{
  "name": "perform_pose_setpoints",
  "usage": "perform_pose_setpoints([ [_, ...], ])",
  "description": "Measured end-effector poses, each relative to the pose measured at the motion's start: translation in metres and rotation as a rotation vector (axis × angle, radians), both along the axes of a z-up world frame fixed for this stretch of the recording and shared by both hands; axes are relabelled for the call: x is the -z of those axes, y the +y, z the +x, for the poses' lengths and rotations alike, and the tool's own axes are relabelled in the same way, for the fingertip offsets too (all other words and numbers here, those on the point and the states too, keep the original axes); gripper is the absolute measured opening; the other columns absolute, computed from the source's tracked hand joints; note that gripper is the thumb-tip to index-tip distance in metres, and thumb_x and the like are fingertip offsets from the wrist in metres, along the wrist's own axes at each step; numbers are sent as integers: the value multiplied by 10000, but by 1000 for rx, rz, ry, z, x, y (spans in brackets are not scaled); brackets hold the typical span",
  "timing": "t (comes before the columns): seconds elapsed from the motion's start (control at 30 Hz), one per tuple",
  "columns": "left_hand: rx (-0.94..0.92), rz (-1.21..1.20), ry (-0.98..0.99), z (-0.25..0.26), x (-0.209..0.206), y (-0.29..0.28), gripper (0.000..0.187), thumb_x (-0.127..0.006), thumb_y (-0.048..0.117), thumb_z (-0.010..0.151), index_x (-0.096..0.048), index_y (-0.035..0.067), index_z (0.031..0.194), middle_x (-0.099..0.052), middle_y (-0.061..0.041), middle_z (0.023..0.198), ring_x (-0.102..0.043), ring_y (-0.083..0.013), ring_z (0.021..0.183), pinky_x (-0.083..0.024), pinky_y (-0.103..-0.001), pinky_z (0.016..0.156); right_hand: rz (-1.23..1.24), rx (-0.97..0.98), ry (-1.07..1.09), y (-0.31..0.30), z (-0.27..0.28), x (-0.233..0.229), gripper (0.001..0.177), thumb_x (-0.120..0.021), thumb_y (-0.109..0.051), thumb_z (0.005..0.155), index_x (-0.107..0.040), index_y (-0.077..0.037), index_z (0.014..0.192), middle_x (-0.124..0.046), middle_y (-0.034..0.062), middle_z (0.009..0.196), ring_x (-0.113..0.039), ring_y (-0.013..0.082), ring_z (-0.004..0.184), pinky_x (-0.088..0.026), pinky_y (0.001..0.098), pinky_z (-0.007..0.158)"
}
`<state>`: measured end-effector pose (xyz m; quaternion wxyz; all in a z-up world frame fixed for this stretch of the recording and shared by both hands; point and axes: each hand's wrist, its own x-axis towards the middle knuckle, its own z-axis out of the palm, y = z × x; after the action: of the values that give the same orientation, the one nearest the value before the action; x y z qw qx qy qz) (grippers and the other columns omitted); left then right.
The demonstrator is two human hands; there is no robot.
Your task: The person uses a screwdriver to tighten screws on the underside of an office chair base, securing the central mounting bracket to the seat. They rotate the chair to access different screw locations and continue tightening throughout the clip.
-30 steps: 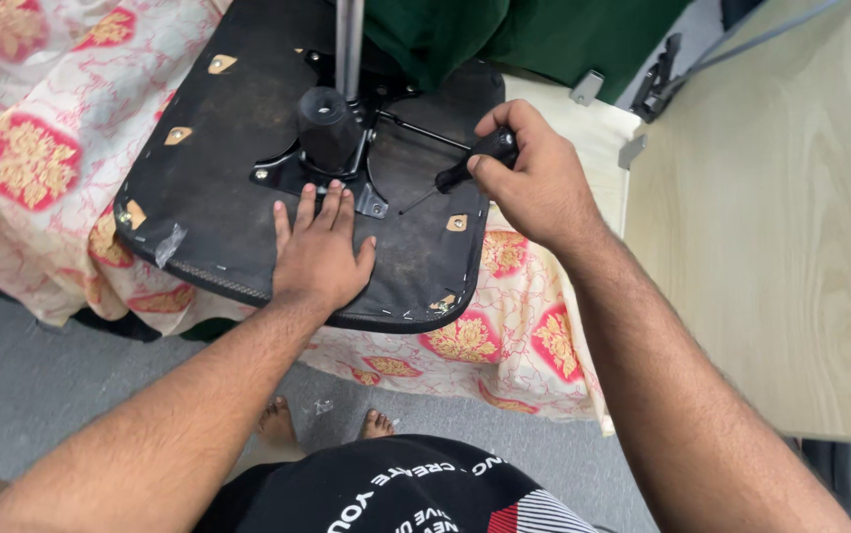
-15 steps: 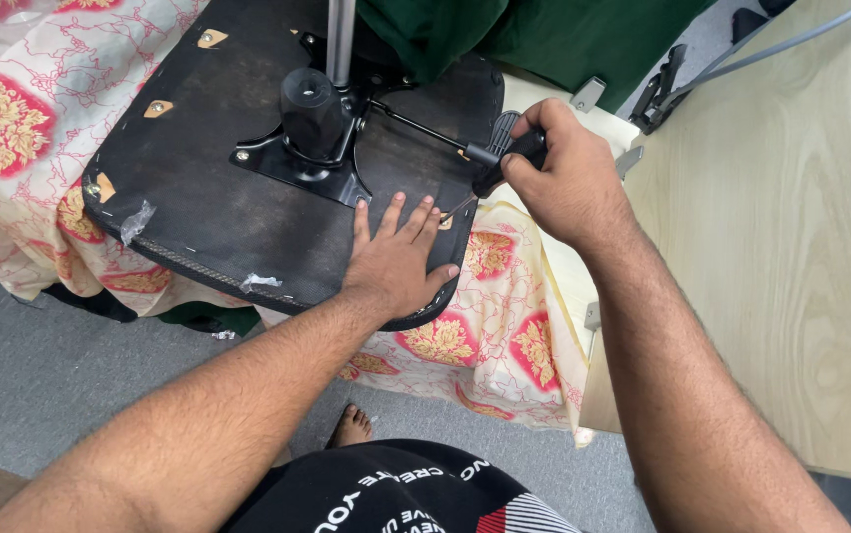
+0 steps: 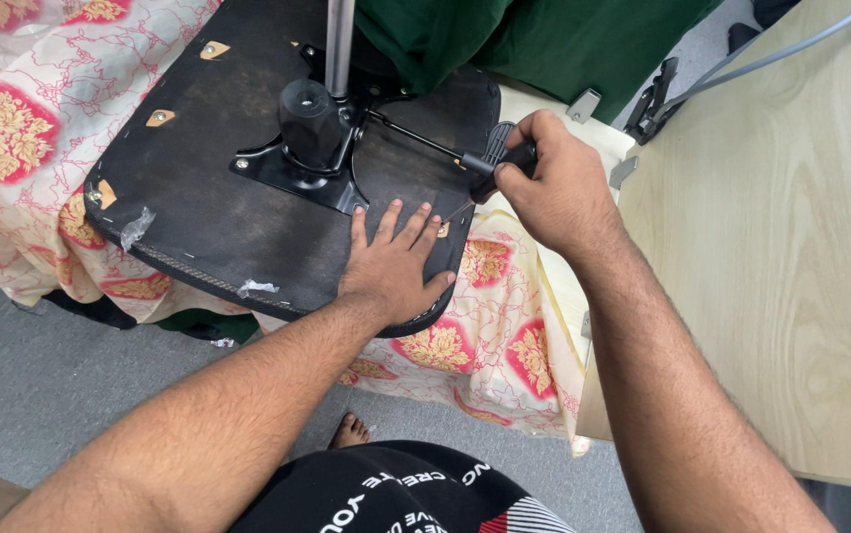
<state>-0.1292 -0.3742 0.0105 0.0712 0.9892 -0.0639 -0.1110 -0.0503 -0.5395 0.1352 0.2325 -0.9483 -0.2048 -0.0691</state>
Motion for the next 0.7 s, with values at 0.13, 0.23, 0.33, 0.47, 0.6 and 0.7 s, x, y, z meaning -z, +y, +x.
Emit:
perform_pose_setpoints([
  [0.13,2,2,-2,0,-1,1,814,-363,641,985,-148,184,1624,-65,-22,1708,-11,-279,1563,39,-642,1218,-12,39,23,1,-4,-3,296,-724,-198,862,-632,-74,1114,-697,143,799,-723,257,770,-571,403,738],
  [0.23,-1,-2,2,-1,-1,1,811,-361,638,983,-144,193,1625,-63,-18,1706,-8,-275,1562,41,-646,1217,-13,61,50,3,-7,-4,296,-714,-201,861,-630,-80,1118,-696,136,788,-727,248,770,-575,400,732],
  [0.33,0,11,14,-1,-1,1,806,-349,644,987,-142,199,1625,-61,-19,1706,-2,-270,1566,43,-642,1222,-11,64,44,5,-8,-5,291,-700,-197,866,-628,-81,1123,-698,129,790,-734,240,782,-580,398,738],
  [0.47,3,14,14,-1,-1,1,808,-345,643,991,-136,190,1626,-53,-16,1707,0,-269,1564,46,-641,1221,-12,77,22,7,-8,-7,292,-703,-193,866,-632,-71,1121,-702,138,799,-735,253,787,-577,409,752],
  [0.6,-2,-1,11,-1,-1,1,812,-353,642,987,-138,189,1626,-55,-9,1708,0,-266,1565,49,-637,1223,-24,90,35,8,-8,-6,298,-695,-193,867,-628,-78,1133,-709,141,804,-738,252,796,-578,405,762],
  [0.7,-1,-1,6,-1,0,1,812,-356,642,987,-143,189,1626,-63,-11,1707,-2,-265,1566,49,-636,1224,-27,68,22,7,-6,-5,314,-709,-201,873,-615,-73,1144,-708,156,823,-741,280,823,-576,416,775],
])
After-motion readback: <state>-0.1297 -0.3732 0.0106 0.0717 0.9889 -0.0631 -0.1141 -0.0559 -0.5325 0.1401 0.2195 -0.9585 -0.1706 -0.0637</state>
